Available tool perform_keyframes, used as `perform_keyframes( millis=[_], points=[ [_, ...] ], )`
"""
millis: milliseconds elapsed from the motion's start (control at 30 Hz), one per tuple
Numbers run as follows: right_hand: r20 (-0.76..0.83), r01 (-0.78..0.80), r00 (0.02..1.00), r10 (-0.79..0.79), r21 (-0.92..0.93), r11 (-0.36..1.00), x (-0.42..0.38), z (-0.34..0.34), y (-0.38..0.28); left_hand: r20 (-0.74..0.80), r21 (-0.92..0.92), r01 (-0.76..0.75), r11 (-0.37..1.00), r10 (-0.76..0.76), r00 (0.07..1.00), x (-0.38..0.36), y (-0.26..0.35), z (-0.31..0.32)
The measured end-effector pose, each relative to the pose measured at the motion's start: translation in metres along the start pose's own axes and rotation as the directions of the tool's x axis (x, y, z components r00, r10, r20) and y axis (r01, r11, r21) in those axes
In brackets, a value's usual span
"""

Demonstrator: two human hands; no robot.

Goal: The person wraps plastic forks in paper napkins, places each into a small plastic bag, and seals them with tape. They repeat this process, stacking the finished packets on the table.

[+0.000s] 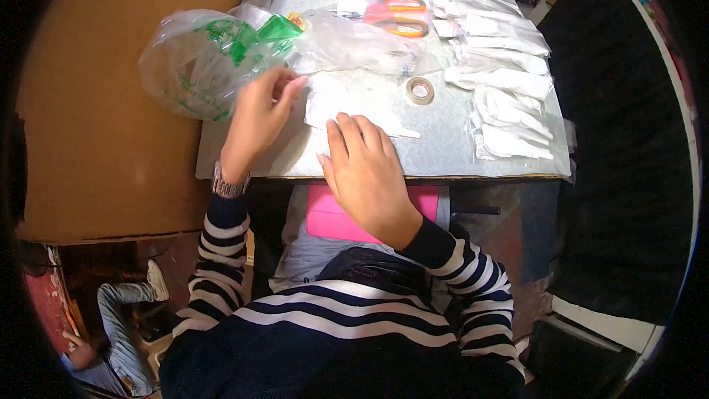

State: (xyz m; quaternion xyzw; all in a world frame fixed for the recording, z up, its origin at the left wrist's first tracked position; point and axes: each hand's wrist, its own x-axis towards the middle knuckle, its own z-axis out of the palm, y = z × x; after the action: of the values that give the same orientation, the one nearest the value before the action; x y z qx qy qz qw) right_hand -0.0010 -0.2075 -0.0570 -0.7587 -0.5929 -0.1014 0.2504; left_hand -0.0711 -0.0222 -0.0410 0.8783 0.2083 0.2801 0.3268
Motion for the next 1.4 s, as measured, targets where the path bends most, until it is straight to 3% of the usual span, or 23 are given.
perform_keyframes(
  millis=[133, 267, 500, 600, 900, 1400],
  points=[
    [-0.008, -0.017, 1.000, 0.017, 0.020, 1.000, -0.001, 0.001, 0.001, -0.185, 0.036, -0.052, 0.998, 0.058, 0.981, -0.029, 0.020, -0.011],
    [-0.005, -0.023, 1.000, 0.024, 0.020, 1.000, -0.002, 0.002, 0.000, -0.065, 0.017, -0.037, 0.999, 0.038, 0.997, -0.048, 0.015, -0.004],
    [-0.006, -0.047, 0.999, 0.047, 0.049, 0.998, -0.003, 0.001, 0.000, -0.048, 0.039, -0.114, 0.993, 0.116, 0.992, -0.034, 0.011, 0.006],
    [-0.005, -0.049, 0.999, 0.049, 0.058, 0.997, -0.003, 0.001, 0.000, -0.001, 0.017, -0.076, 0.997, 0.076, 0.997, -0.030, 0.011, 0.008],
    [-0.007, -0.043, 0.999, 0.044, 0.086, 0.995, -0.003, 0.000, 0.002, 0.219, 0.045, -0.126, 0.991, 0.113, 0.969, -0.010, -0.003, 0.005],
    [0.042, -0.028, 0.999, 0.026, 0.038, 0.999, 0.000, -0.001, 0.001, 0.287, -0.251, 0.180, 0.951, -0.105, 0.952, 0.003, -0.009, 0.008]
  ],
)
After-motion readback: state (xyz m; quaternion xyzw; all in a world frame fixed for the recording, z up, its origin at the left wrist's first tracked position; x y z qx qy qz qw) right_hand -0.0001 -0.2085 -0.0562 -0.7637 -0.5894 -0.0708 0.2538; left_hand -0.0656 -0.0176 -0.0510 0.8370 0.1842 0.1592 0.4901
